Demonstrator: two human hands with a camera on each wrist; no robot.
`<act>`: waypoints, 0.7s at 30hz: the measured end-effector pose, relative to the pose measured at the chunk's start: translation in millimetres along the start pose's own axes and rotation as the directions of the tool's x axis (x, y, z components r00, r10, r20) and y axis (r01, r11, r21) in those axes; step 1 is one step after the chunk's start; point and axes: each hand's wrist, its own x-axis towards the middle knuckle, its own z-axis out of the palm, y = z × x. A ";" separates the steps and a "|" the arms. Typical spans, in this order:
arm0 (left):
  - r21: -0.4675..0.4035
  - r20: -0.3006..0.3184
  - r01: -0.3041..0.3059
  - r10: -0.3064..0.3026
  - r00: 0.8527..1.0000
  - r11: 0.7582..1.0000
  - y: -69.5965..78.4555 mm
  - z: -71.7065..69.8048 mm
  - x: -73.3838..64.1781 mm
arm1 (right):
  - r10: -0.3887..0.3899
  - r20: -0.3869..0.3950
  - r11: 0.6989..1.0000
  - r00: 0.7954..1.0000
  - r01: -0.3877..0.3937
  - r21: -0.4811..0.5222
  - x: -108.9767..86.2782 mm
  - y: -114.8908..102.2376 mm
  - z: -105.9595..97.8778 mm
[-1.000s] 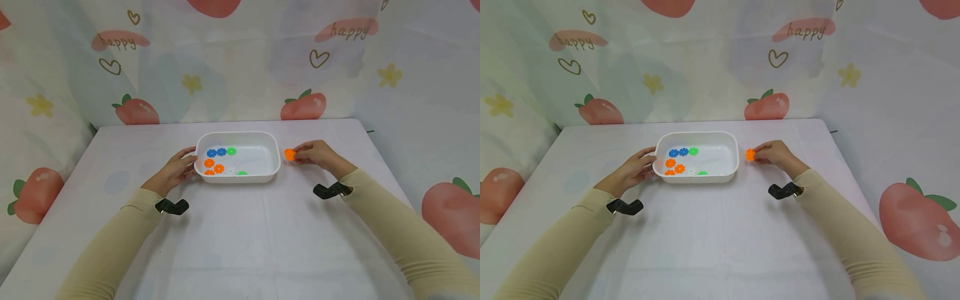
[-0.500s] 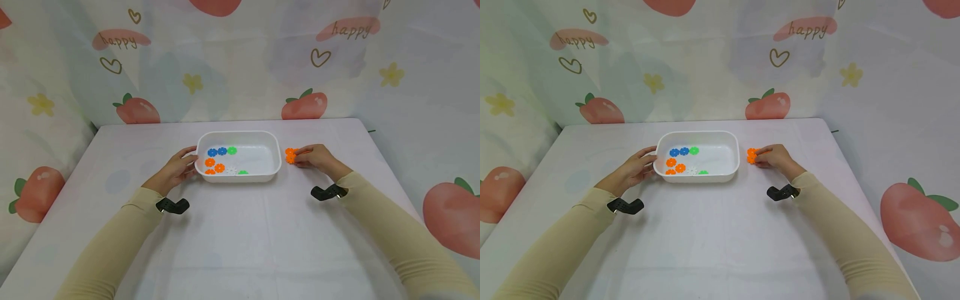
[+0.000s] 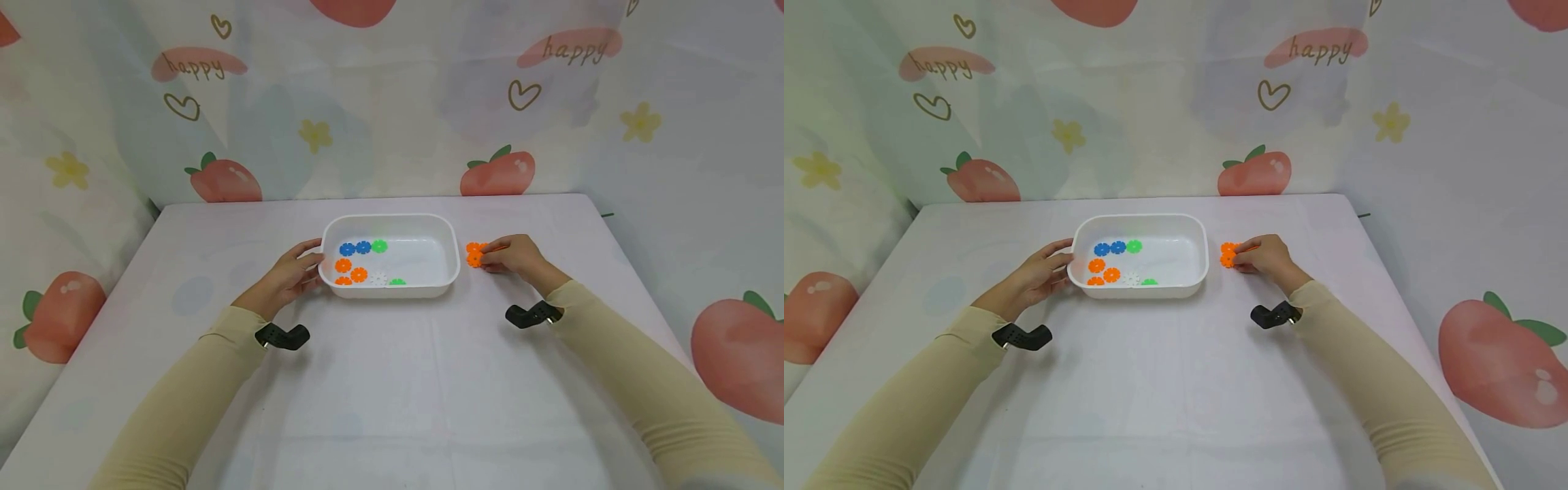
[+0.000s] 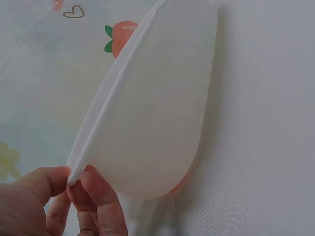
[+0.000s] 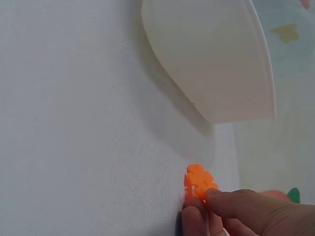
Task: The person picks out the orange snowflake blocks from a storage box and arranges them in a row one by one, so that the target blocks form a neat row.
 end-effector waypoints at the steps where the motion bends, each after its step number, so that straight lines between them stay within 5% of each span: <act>1: 0.000 0.000 0.001 -0.001 1.000 1.000 0.1 0.0 -0.1 | 0.001 -0.007 1.000 1.000 -0.001 -0.006 0.3 0.2 -0.2; 21: 0.008 -0.014 0.006 -0.006 1.000 1.000 0.3 0.5 -1.3 | -0.016 -0.039 1.000 0.999 0.015 -0.024 -1.4 0.6 -2.4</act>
